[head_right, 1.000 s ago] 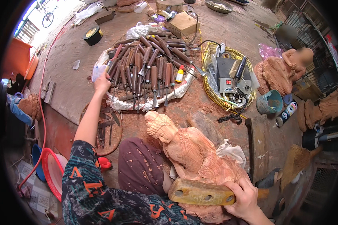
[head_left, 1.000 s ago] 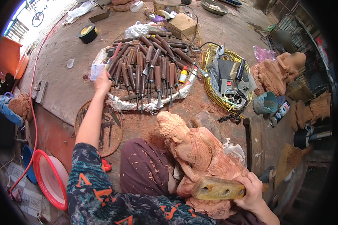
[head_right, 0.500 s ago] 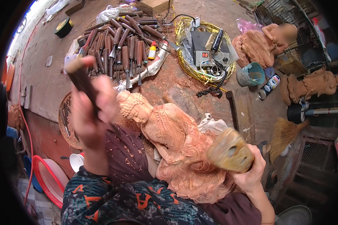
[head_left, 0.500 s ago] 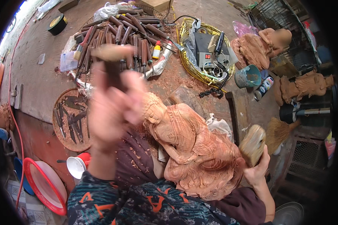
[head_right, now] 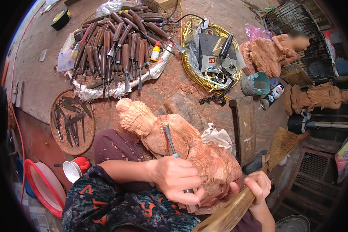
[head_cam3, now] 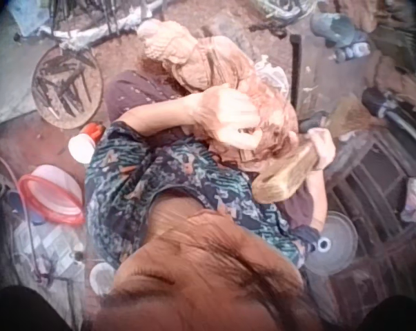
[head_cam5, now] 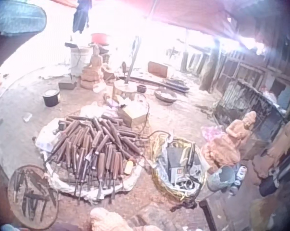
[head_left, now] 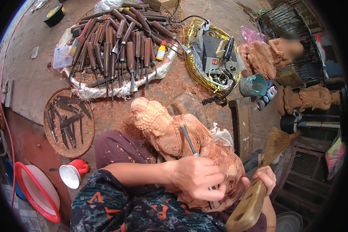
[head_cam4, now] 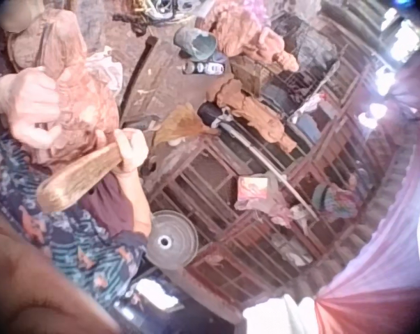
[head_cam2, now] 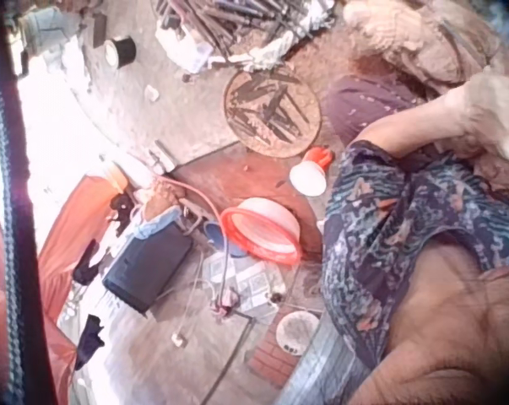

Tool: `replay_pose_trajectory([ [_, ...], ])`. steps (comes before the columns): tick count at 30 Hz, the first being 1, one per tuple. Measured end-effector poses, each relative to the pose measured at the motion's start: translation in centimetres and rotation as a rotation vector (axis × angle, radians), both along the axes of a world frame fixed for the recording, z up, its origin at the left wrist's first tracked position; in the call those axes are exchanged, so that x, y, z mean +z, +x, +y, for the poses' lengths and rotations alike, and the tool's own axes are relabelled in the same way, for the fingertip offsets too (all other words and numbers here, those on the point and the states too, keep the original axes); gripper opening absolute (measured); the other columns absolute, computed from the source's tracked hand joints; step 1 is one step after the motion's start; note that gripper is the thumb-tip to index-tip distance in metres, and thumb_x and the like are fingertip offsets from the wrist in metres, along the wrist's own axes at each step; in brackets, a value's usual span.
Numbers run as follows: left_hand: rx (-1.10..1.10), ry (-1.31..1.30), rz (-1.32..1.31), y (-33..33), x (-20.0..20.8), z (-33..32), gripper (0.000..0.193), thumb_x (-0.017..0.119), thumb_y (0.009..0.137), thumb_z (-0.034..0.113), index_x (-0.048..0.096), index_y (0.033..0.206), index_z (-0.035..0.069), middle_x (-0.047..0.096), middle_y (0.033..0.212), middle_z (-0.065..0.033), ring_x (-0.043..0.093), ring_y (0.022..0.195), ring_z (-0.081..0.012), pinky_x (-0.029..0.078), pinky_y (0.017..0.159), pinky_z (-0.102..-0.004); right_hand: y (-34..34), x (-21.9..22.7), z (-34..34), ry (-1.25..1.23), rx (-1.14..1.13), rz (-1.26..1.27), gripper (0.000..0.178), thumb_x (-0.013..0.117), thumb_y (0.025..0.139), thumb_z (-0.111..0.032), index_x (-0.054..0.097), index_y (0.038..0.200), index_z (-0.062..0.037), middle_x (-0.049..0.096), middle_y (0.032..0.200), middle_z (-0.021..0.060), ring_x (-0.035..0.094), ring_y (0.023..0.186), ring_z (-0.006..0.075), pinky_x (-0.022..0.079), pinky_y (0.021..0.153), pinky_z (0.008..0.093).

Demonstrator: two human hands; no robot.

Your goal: The person carves a wooden Buddha statue using a rotary tool and then switches to a chisel and mallet. They refine the details on the statue's head and torso, occasionally rotating the piece to access different angles.

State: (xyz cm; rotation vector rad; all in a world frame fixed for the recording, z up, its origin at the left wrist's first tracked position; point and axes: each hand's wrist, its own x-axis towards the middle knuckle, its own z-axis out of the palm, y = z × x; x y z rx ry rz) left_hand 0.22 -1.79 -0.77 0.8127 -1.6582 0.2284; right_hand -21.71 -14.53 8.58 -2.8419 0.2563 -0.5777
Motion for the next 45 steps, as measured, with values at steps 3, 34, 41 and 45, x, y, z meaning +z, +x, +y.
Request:
replay_pose_trajectory([
  [3,-0.001,-0.003,0.025,0.1,-0.4,0.0,0.021,0.067,0.081,0.026,0.056,0.074,0.01,0.032,0.059,0.0047,0.039,0.048,-0.0089,0.027,0.043,-0.0225,0.0,0.5,0.1,-0.034,0.052,0.026,0.047,0.082,0.074,-0.018,0.05,0.107,-0.0113,0.047,0.066,0.0045,0.049,0.05,0.0197,0.039,0.044,0.0301],
  [34,0.013,-0.148,0.122,1.6,-2.0,-0.9,0.024,0.068,0.083,0.027,0.056,0.076,0.008,0.034,0.058,0.0047,0.038,0.047,-0.0096,0.026,0.041,-0.0235,4.2,0.8,-0.2,-0.098,0.19,-0.052,0.041,0.073,0.08,-0.009,0.044,0.109,-0.0071,0.044,0.065,0.0041,0.043,0.049,0.0187,0.037,0.043,0.0321],
  [41,0.612,0.385,-0.126,4.8,2.5,-0.3,0.019,0.067,0.067,0.023,0.06,0.08,0.012,0.041,0.058,0.0036,0.046,0.048,-0.01,0.033,0.041,-0.0252,3.6,-0.3,-0.3,-0.017,0.173,0.064,0.038,0.086,0.068,-0.02,0.054,0.085,-0.0082,0.054,0.069,0.0045,0.055,0.054,0.0201,0.043,0.046,0.0297],
  [45,0.756,1.088,-0.06,10.4,1.1,-5.7,0.021,0.067,0.082,0.029,0.061,0.086,0.01,0.066,0.07,-0.0121,0.067,0.064,-0.0293,0.052,0.055,-0.04,4.3,-0.3,-0.2,0.033,0.269,0.251,0.025,0.071,0.066,-0.026,0.064,0.084,-0.0095,0.067,0.099,0.0086,0.062,0.074,0.0236,0.048,0.055,0.0299],
])
